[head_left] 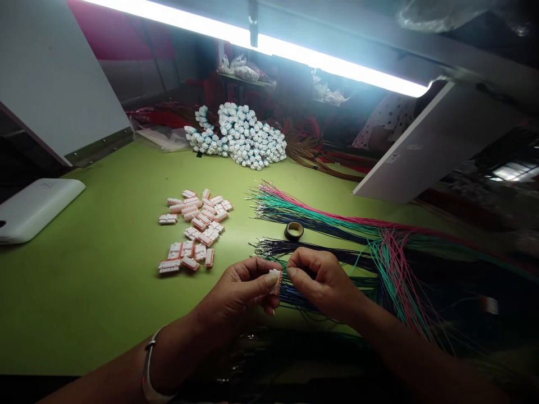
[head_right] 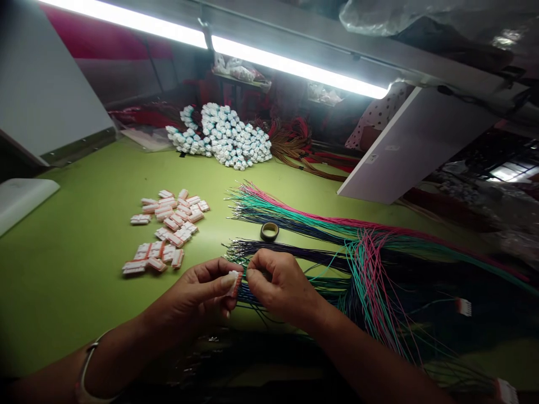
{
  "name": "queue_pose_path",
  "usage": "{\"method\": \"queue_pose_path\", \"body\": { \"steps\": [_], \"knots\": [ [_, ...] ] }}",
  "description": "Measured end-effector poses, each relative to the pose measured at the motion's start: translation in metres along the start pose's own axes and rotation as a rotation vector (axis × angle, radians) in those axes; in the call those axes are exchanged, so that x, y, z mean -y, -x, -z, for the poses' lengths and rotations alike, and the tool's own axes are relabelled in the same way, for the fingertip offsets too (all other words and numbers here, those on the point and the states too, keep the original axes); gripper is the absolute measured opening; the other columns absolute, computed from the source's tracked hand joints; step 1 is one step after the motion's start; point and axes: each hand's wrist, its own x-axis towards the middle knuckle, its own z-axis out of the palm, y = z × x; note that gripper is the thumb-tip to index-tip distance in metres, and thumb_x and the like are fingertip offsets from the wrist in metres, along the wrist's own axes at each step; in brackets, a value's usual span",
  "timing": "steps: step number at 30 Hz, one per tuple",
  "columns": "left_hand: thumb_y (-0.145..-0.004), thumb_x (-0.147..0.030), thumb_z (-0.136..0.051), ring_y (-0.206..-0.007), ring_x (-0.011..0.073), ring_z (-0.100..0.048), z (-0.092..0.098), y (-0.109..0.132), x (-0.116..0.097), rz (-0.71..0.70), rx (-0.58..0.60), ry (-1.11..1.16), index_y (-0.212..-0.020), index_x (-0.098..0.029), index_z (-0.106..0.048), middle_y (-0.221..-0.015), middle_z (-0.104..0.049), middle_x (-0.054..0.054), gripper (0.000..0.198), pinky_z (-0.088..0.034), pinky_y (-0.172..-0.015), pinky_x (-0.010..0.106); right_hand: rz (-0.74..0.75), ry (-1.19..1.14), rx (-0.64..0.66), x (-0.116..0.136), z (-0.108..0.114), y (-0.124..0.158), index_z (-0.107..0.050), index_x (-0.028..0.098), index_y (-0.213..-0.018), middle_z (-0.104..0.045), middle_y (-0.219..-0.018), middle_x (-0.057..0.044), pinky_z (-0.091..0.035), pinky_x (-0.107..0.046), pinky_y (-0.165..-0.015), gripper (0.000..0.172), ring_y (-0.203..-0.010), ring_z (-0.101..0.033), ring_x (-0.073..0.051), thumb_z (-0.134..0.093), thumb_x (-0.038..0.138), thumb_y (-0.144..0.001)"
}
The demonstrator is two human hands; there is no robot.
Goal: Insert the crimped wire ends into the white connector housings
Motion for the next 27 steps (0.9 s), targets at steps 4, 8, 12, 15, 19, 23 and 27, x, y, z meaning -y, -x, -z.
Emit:
{"method": "queue_pose_path", "body": {
  "steps": [4,8,12,15,19,23,27],
  "knots": [
    [-0.078,-0.025,-0.076,-0.057,0.0112,-0.06,0.001,0.0,0.0,-0.003,0.008,-0.021,-0.09,-0.015,-0.069,-0.066,-0.063,0.001,0.018,-0.051,-0.052,0.022,0.069,0.03,-0.043,-0.003,-0.008,0.005,-0.054,0.017,-0.072,-0.05,-0.062,0.004,-0.034,-0.021,-0.052,0.013,-0.056,-0.042,-0.009,-0.053,0.015,-0.085],
    [-0.075,-0.025,-0.078,-0.055,0.0115,-0.06,0.0,0.001,-0.001,-0.023,0.015,-0.058,-0.088,-0.015,-0.069,-0.067,-0.064,0.001,0.019,-0.051,-0.05,0.022,0.098,0.01,-0.086,-0.006,-0.015,0.007,-0.054,0.016,-0.073,-0.05,-0.062,0.003,-0.034,-0.022,-0.052,0.012,-0.056,-0.042,-0.009,-0.052,0.016,-0.085],
    [-0.078,-0.023,-0.076,-0.056,0.0106,-0.059,0.002,-0.001,-0.002,-0.022,0.002,-0.012,-0.089,-0.015,-0.068,-0.066,-0.063,0.001,0.016,-0.05,-0.051,0.02,0.062,-0.042,-0.125,-0.008,-0.017,0.005,-0.055,0.016,-0.073,-0.05,-0.062,0.003,-0.034,-0.022,-0.052,0.014,-0.056,-0.042,-0.009,-0.053,0.02,-0.086],
    [-0.081,-0.022,-0.073,-0.057,0.009,-0.059,0.004,-0.001,-0.001,0.022,0.007,0.039,-0.092,-0.015,-0.068,-0.067,-0.063,0.001,0.014,-0.049,-0.052,0.018,0.03,-0.086,-0.128,-0.007,-0.017,0.002,-0.054,0.016,-0.071,-0.047,-0.06,0.004,-0.033,-0.021,-0.05,0.015,-0.054,-0.038,-0.009,-0.054,0.021,-0.086],
    [-0.08,-0.021,-0.074,-0.058,0.0098,-0.059,0.003,0.0,-0.002,0.03,0.015,0.049,-0.091,-0.014,-0.068,-0.068,-0.062,0.002,0.014,-0.05,-0.053,0.019,0.015,-0.102,-0.109,-0.003,-0.017,0.0,-0.05,0.017,-0.069,-0.045,-0.059,0.005,-0.03,-0.021,-0.048,0.014,-0.053,-0.036,-0.008,-0.055,0.016,-0.082],
    [-0.078,-0.02,-0.075,-0.056,0.0093,-0.058,0.0,0.002,-0.004,0.038,-0.023,0.104,-0.09,-0.013,-0.068,-0.066,-0.061,0.001,0.016,-0.049,-0.051,0.018,0.052,-0.088,-0.099,0.0,-0.012,-0.004,-0.052,0.017,-0.068,-0.046,-0.06,0.005,-0.031,-0.02,-0.05,0.016,-0.055,-0.037,-0.008,-0.057,0.019,-0.084],
    [-0.075,-0.017,-0.078,-0.061,0.0104,-0.061,-0.001,0.001,-0.008,0.037,-0.088,0.14,-0.094,-0.014,-0.068,-0.072,-0.063,0.002,0.021,-0.051,-0.055,0.02,0.071,0.064,-0.02,-0.01,0.006,-0.022,-0.062,0.016,-0.08,-0.056,-0.067,0.003,-0.038,-0.02,-0.054,0.018,-0.059,-0.047,-0.009,-0.058,0.03,-0.089]
  ]
}}
